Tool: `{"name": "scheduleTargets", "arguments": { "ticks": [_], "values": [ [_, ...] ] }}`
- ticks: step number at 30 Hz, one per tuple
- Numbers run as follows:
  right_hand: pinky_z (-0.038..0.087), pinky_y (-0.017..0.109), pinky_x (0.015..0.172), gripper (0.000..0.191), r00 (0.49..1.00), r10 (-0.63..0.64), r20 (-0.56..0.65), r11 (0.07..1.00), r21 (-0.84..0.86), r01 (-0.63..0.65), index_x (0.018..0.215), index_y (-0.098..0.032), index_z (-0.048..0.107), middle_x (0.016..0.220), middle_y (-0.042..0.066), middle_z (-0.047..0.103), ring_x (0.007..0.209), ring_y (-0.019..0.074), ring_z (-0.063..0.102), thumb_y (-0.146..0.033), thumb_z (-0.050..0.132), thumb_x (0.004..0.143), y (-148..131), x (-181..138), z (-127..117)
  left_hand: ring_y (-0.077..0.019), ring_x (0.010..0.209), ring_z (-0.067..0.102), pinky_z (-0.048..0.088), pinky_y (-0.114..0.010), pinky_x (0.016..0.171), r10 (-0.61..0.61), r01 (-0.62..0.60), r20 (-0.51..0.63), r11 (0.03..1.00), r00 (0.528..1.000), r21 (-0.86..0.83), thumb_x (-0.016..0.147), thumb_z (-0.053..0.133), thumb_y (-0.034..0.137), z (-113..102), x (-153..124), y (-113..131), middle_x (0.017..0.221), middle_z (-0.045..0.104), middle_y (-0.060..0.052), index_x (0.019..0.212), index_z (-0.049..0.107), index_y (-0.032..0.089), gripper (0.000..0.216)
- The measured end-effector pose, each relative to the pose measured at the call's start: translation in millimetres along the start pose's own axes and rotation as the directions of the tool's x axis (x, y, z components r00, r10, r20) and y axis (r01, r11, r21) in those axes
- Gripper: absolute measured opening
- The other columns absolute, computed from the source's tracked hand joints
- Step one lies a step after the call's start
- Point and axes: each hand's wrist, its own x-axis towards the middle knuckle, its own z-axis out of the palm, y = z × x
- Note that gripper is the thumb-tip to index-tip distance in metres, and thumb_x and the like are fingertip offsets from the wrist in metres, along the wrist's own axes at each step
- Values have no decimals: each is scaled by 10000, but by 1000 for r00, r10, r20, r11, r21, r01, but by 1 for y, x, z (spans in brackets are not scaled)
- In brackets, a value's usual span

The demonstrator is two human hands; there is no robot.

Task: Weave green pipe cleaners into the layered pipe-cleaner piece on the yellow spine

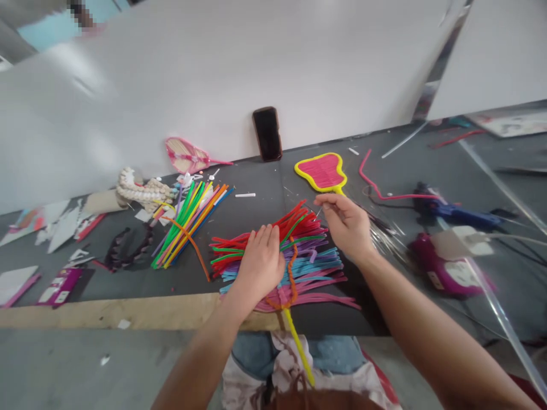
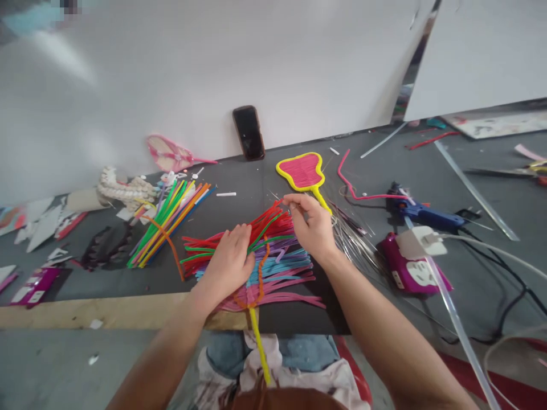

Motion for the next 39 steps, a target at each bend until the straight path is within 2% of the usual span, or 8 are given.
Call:
{"name": "scheduleTargets", "arguments": {
  "ticks": [13,17,22,25,29,32,35,39],
  "values": [
    [511,304,774,244,1000,-3,-18,996,87,5,986,-194,693,906,37,730,784,160,643,-231,480,873,-2,8,-3,-347,1416,352,315,-520,1137,-180,163,157,980,971,111,923,328,123,12,26,19,1526,362,-230,1460,361,33,545],
    [509,305,788,249,1000,-2,-10,996,94,3,991,-201,693,920,35,732,824,166,652,-217,476,871,1,9,-1,-336,1452,284,269,-557,1150,-171,180,141,982,975,-55,929,346,173,18,25,8,1548,335,-207,1487,323,88,565],
    [508,325,822,262,999,-33,5,998,60,33,1000,-200,692,940,40,735,861,176,656,-181,474,857,2,8,1,-217,1482,232,263,-436,1188,-90,99,42,927,995,-361,977,333,358,4,16,-24,1605,245,-110,1532,242,198,585],
    [514,338,812,262,998,-58,5,998,23,58,997,-201,693,927,40,735,832,178,655,-176,471,861,1,7,0,-260,1492,194,195,-551,1186,-119,123,32,967,992,-221,1005,269,430,-1,2,-38,1600,264,-85,1495,348,240,531],
    [528,351,819,276,985,-172,20,983,-68,173,1002,-199,692,932,49,735,857,187,661,-148,454,871,-5,2,-3,-304,1487,197,198,-617,1159,-158,166,129,985,979,-52,1012,243,466,12,-15,-38,1601,248,-90,1515,309,259,547],
    [521,373,897,328,909,-380,174,902,-149,405,1052,-191,693,1010,68,738,976,202,660,-100,436,869,-18,-9,3,-324,1481,209,194,-621,1161,-172,170,117,985,978,27,1012,255,458,23,-20,-31,1599,252,-86,1524,287,266,548],
    [468,381,1028,371,754,-508,416,777,-155,610,1137,-164,685,1167,84,712,1162,210,610,-87,417,893,-30,-25,20,-335,1476,221,194,-624,1162,-170,165,98,985,981,54,1010,281,438,26,-21,-25,1596,264,-76,1508,332,262,531],
    [361,450,1138,426,595,-388,704,682,-215,699,1337,-115,569,1413,121,552,1371,260,436,-160,418,942,-25,-45,45,-322,1483,206,199,-607,1171,-153,150,115,988,982,33,1008,296,407,23,-21,-25,1601,252,-62,1489,374,232,518]
  ]
}}
